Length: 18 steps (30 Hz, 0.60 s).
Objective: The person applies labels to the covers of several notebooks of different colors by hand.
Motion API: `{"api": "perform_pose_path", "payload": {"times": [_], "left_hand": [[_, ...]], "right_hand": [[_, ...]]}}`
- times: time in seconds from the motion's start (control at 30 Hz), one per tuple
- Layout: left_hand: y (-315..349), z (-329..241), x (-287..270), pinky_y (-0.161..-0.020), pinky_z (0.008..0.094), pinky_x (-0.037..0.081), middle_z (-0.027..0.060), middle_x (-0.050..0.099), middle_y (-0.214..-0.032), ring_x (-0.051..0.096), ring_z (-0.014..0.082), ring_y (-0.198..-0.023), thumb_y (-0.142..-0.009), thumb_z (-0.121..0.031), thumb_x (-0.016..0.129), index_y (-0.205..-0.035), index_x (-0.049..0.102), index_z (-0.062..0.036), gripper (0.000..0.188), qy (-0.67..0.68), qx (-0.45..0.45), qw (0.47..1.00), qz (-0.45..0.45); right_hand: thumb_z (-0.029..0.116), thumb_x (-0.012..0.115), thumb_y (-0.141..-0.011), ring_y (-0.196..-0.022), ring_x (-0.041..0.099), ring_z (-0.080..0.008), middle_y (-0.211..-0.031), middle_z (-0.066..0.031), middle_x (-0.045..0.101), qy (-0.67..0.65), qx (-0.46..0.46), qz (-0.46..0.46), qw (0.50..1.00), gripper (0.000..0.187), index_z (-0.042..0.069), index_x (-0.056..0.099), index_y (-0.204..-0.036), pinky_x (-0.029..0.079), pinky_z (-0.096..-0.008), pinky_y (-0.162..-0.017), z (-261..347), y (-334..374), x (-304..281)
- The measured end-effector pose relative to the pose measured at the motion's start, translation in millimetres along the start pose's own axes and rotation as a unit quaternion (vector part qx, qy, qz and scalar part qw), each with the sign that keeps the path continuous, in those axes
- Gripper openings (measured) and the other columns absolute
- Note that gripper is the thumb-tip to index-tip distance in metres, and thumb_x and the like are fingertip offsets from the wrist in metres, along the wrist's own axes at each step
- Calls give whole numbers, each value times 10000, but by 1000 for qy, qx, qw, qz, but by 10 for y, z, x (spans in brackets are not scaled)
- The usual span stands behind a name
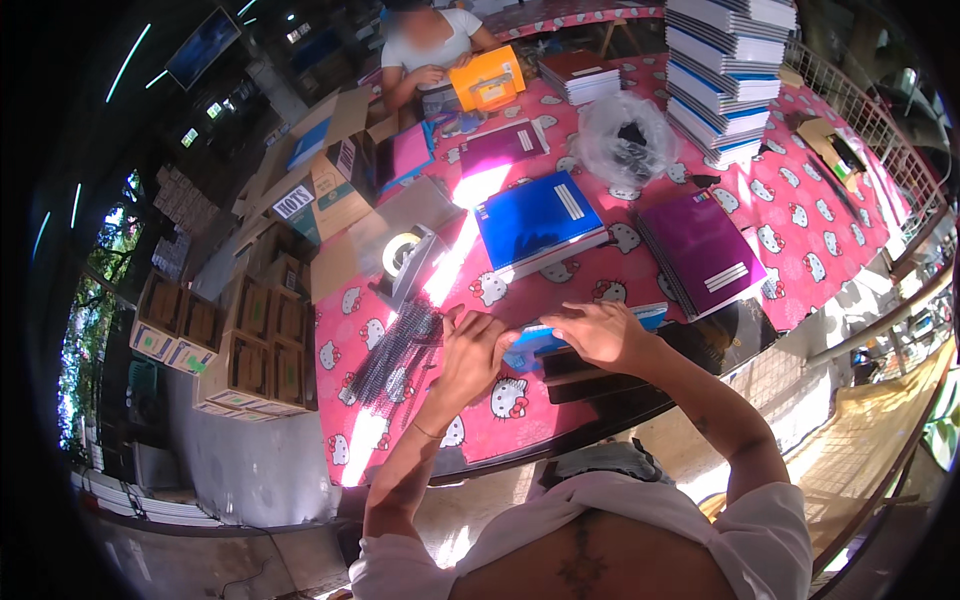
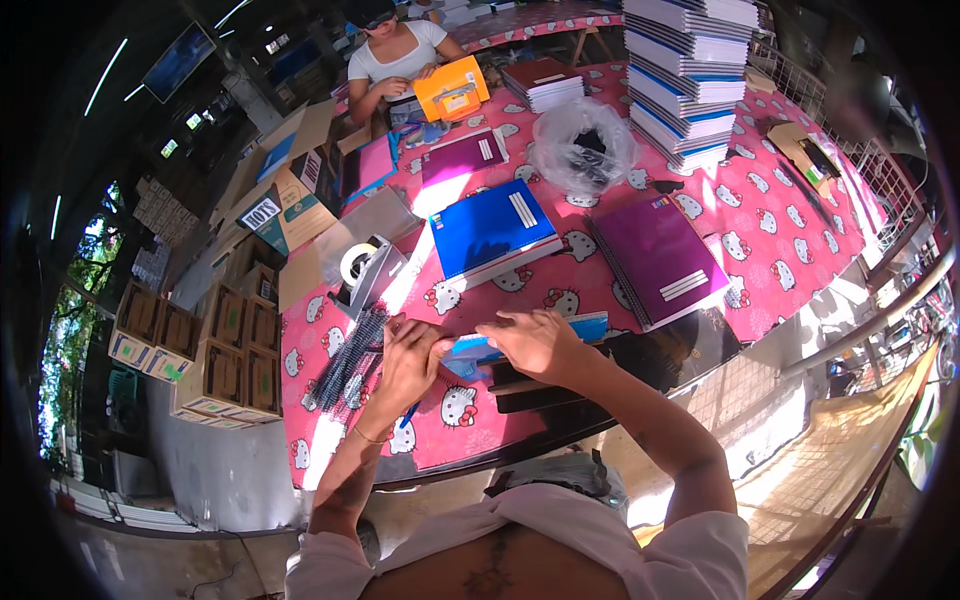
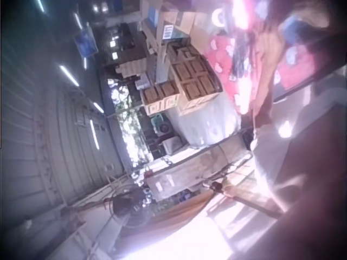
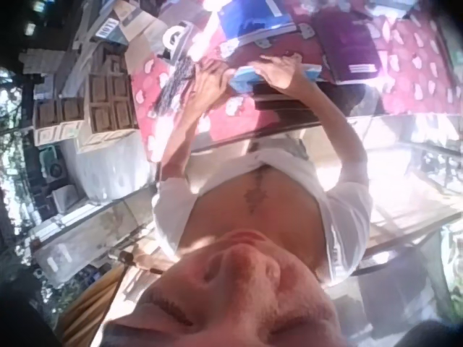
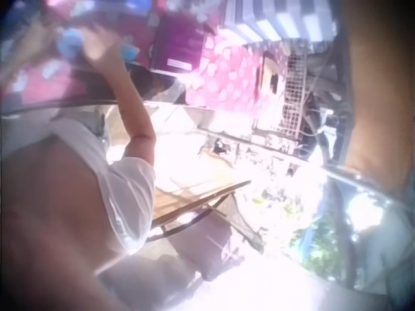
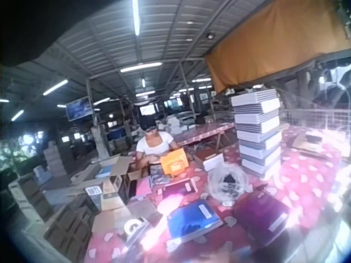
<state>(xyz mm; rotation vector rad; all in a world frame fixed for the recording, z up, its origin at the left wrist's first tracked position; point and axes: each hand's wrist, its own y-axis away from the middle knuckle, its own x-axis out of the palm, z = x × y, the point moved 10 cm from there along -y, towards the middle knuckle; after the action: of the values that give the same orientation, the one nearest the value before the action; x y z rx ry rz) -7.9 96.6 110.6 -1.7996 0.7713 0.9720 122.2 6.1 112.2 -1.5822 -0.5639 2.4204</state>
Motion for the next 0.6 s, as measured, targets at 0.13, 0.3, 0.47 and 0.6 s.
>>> {"api": "perform_pose_path", "payload": {"times": [0.13,0.3,0.47,0.6], "left_hand": [[-33,-47,85,-1143,617,225,117,628,-1199,568,310,-1164,-971,-379,586,-1193,627,-44,404,-47,-16,999,6],[261,-167,855,-1181,672,21,362,205,-1581,151,481,-1509,-906,-492,625,-1499,254,128,935,-117,-171,978,14],[133,-43,654,-1172,680,11,403,138,-1578,104,500,-1513,-966,-567,478,-1503,219,146,929,-148,-132,974,-111],[488,-176,1071,-1151,711,78,338,232,-1585,138,502,-1503,-962,-684,383,-1515,278,87,955,-133,-122,984,-11]], "right_hand": [[245,523,-977,-946,695,-315,-966,-93,707,7,48,73,996,291,217,629,-1247,505,-482,-866,-123,-12,131],[256,516,-988,-938,696,-330,-956,-137,705,31,78,78,993,307,221,627,-1272,499,-484,-875,-240,-52,199],[295,524,-1000,-897,689,-351,-930,-148,701,28,84,101,991,330,231,632,-1305,493,-490,-873,-319,-70,254],[272,540,-984,-853,691,-338,-897,-136,697,4,56,73,996,339,205,628,-1304,498,-472,-856,-178,-92,139]]}}
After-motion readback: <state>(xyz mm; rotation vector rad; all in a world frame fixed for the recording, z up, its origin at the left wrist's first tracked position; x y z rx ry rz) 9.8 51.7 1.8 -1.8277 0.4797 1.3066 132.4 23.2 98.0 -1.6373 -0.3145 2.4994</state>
